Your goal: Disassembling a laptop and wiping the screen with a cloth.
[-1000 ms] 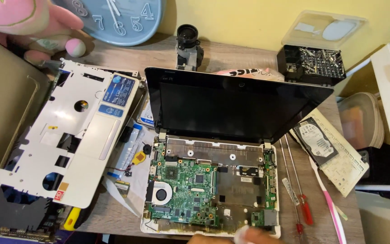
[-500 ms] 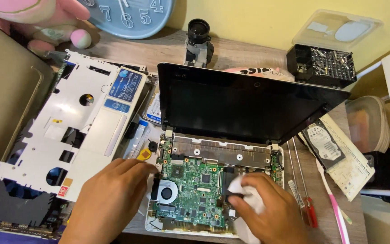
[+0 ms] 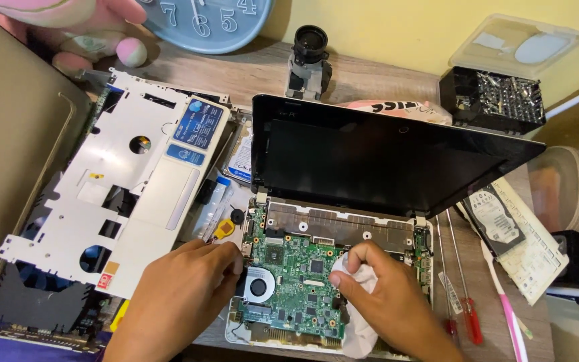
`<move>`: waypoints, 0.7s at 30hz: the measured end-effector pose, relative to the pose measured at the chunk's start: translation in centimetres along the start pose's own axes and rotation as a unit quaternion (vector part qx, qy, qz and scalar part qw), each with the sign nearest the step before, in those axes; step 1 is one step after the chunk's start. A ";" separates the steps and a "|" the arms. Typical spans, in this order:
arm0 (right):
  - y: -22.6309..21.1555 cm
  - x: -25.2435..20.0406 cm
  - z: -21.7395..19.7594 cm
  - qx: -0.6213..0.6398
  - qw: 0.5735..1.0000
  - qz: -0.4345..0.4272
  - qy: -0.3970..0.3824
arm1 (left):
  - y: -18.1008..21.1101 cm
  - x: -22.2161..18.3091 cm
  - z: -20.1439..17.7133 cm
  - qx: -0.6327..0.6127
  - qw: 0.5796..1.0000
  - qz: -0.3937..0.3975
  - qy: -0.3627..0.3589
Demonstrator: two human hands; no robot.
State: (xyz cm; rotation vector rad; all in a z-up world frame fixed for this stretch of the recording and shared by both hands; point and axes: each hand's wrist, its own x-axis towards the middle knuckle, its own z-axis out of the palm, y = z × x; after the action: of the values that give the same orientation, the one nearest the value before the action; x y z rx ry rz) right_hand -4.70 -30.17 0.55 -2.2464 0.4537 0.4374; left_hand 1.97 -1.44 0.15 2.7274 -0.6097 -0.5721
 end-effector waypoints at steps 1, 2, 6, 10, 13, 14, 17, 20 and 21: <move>-0.5 -0.1 -0.1 0.051 0.998 0.017 -0.018 | -0.1 0.1 0.0 0.002 1.000 0.003 -0.002; -0.4 -0.1 0.0 0.050 0.998 0.016 -0.019 | 0.0 0.0 0.1 0.002 1.000 0.002 -0.001; 0.2 0.0 0.2 0.190 0.979 0.038 -0.060 | 0.0 0.0 0.2 -0.002 0.999 0.020 0.033; 1.1 0.2 0.3 0.232 0.971 -0.008 -0.049 | 0.4 -0.2 -0.7 -0.003 1.000 -0.006 -0.011; 1.1 0.1 0.0 0.285 0.956 0.015 -0.064 | 0.2 -0.3 -0.6 -0.010 1.000 -0.005 -0.004; 1.3 0.2 0.1 0.284 0.957 0.015 -0.064 | 0.2 -0.2 -0.3 -0.010 1.000 -0.005 -0.003; 2.2 0.5 0.4 0.326 0.944 0.018 -0.052 | 0.2 -0.1 0.1 -0.001 1.000 0.000 0.001; 3.4 0.7 0.6 0.295 0.953 -0.064 -0.015 | 0.3 -0.2 -0.2 -0.010 1.000 0.012 -0.003; 3.4 0.6 0.5 0.317 0.947 -0.060 -0.013 | 0.5 -0.2 -0.5 -0.014 1.000 -0.005 -0.021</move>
State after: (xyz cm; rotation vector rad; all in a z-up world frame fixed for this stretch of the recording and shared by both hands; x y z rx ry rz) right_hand -5.77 -31.99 -2.18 -1.6300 0.3729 0.2131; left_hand 1.83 -1.67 0.79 2.6991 -0.5952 -0.6370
